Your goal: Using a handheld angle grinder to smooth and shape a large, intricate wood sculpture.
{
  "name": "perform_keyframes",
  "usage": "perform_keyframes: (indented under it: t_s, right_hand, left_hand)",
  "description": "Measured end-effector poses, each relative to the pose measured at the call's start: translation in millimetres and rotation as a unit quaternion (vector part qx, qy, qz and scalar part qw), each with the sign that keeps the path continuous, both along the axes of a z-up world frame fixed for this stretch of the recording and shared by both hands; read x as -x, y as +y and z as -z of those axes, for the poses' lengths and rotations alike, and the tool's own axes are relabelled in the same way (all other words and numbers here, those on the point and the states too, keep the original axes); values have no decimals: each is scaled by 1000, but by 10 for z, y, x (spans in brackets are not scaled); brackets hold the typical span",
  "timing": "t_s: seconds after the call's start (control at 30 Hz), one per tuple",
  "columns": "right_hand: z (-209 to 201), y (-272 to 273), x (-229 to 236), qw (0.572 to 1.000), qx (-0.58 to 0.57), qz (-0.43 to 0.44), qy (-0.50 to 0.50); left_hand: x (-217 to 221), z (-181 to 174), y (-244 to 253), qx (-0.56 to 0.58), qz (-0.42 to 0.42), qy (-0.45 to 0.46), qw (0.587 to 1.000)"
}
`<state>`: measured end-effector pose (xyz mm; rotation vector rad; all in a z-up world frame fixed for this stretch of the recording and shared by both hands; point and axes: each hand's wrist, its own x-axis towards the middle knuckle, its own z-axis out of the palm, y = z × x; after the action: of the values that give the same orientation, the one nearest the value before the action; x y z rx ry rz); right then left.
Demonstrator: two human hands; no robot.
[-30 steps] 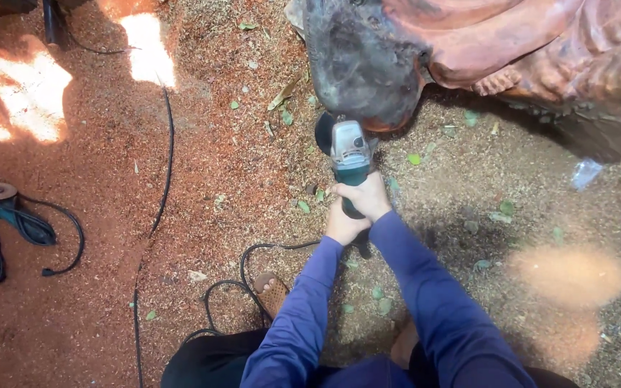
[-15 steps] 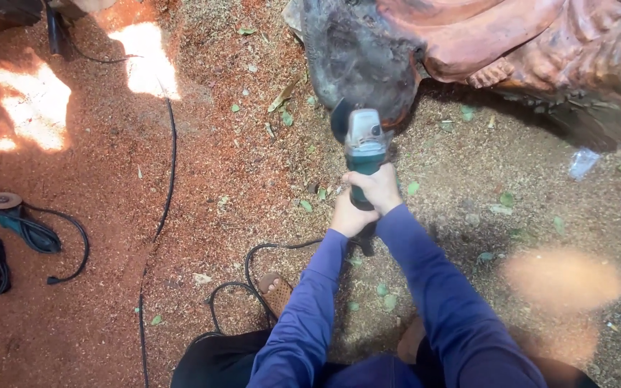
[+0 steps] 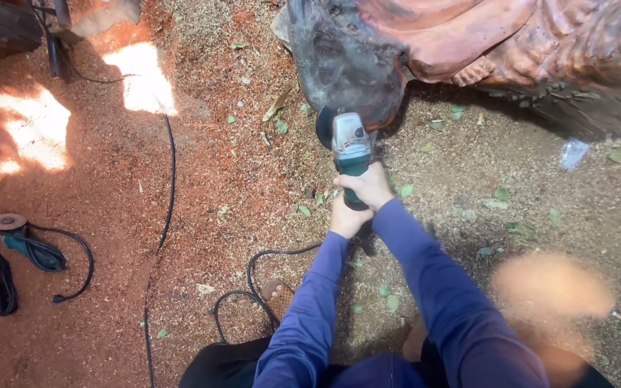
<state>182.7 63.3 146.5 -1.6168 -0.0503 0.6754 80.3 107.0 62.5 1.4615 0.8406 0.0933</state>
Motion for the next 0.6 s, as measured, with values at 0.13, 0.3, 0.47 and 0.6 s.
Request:
perform_keyframes:
  t_s: [0.13, 0.3, 0.47, 0.6]
  right_hand:
    - [-6, 11, 7, 999, -31, -18, 5]
    - [-155, -64, -68, 999, -33, 8, 18]
    - [-484, -159, -360, 1000, 12, -12, 8]
    - [-692, -194, -525, 998, 59, 3, -7]
  left_hand:
    - [1, -172, -59, -18, -22, 21, 999]
    - [-51, -86, -99, -19, -11, 43, 999]
    - [-415, -324, -304, 7, -40, -7, 999]
    - [-602, -397, -417, 54, -35, -11, 998]
